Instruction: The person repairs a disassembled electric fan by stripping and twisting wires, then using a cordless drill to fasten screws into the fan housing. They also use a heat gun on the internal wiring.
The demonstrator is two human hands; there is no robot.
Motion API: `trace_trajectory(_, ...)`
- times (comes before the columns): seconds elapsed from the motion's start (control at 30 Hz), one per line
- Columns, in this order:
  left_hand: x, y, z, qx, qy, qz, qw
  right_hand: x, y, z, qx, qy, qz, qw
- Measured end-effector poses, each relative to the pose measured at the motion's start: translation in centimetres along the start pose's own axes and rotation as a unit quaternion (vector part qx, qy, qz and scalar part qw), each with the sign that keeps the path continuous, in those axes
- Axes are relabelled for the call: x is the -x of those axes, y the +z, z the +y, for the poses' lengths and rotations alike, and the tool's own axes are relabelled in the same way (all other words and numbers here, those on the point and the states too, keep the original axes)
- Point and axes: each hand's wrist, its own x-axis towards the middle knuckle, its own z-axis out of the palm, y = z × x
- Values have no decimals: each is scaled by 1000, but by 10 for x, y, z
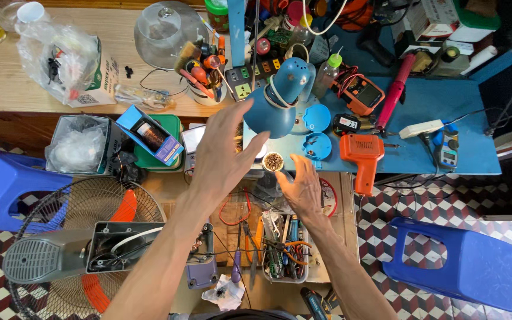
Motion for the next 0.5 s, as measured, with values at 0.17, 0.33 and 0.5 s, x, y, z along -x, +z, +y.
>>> trace_trajectory(0.17, 8, 29, -9, 107, -182, 40, 977, -16, 33, -5, 40, -2, -28, 999)
trace_trajectory(0.33, 74, 55, -60, 20, -363, -58, 930, -20, 45, 0, 74, -22, -44, 996)
trace_trajectory(0.5, 97, 110, -101, -72, -243, -136, 958, -16, 37, 19, 103, 7, -8, 995)
